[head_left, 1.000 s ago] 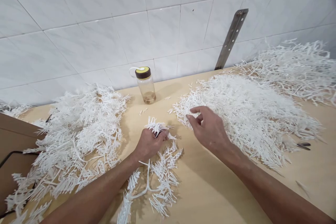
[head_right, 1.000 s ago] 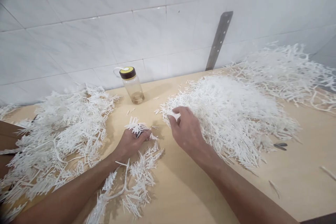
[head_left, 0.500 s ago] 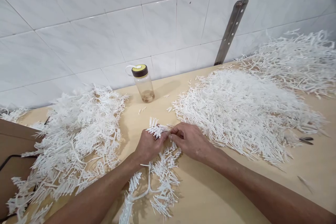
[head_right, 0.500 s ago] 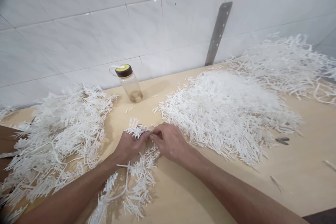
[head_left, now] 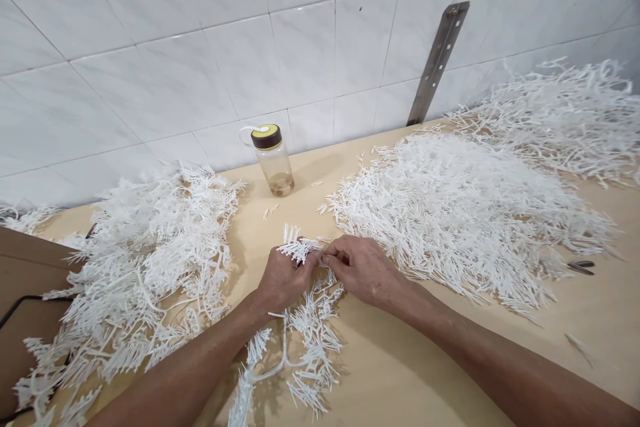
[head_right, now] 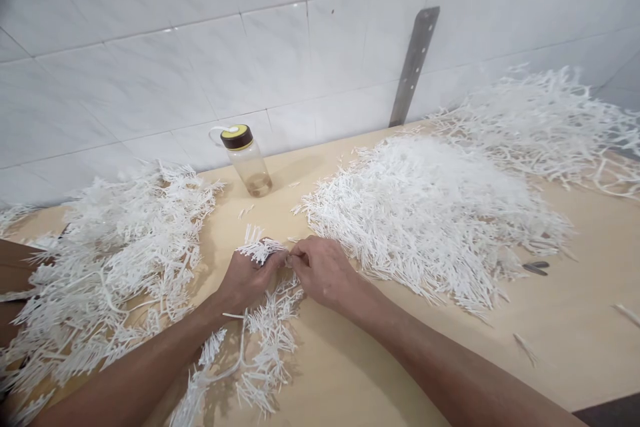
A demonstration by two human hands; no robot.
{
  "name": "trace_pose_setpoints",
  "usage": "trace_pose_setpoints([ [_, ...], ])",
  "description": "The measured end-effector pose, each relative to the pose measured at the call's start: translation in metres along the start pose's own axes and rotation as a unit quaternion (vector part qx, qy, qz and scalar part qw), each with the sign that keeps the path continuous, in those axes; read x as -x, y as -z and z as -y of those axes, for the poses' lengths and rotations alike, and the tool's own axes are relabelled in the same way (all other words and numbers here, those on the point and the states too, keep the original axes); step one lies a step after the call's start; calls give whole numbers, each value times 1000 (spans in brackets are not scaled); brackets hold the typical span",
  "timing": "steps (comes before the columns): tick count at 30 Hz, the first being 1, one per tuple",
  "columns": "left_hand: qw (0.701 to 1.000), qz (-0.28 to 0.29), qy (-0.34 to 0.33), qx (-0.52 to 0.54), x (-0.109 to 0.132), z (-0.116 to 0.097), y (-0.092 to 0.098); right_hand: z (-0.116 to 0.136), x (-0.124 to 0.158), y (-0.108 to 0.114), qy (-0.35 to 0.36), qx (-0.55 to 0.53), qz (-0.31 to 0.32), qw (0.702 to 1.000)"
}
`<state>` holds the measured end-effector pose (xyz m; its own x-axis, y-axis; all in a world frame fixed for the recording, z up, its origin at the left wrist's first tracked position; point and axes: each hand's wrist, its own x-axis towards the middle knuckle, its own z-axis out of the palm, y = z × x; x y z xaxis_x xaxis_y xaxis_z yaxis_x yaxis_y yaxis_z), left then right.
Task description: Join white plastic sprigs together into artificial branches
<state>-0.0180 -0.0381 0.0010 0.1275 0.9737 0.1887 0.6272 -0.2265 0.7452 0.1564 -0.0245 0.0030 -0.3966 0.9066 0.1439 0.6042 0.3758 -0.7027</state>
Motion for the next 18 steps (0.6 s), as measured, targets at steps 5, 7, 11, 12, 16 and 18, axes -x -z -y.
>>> trace_pose_setpoints([
  [5, 999, 15, -18, -31, 0, 3, -1, 2, -1, 4, -29, -47, 6, 998],
  [7, 999, 22, -28, -38, 0, 3, -1, 2, -1, 6, -20, -45, 2, 999],
  [11, 998, 41, -30, -28, -1, 2, 1, 2, 1, 7, 25, -16, -5, 1000],
  [12, 999, 42, -22, -13, -1, 1, 2, 2, 2, 6, 29, -12, -5, 999],
  [16, 998, 29, 15, 47, -1, -1, 2, 2, 2, 4, -27, -60, 36, 997],
  [18, 998, 10, 11, 58, -1, 0, 2, 0, 0, 3, -80, -123, 72, 987],
])
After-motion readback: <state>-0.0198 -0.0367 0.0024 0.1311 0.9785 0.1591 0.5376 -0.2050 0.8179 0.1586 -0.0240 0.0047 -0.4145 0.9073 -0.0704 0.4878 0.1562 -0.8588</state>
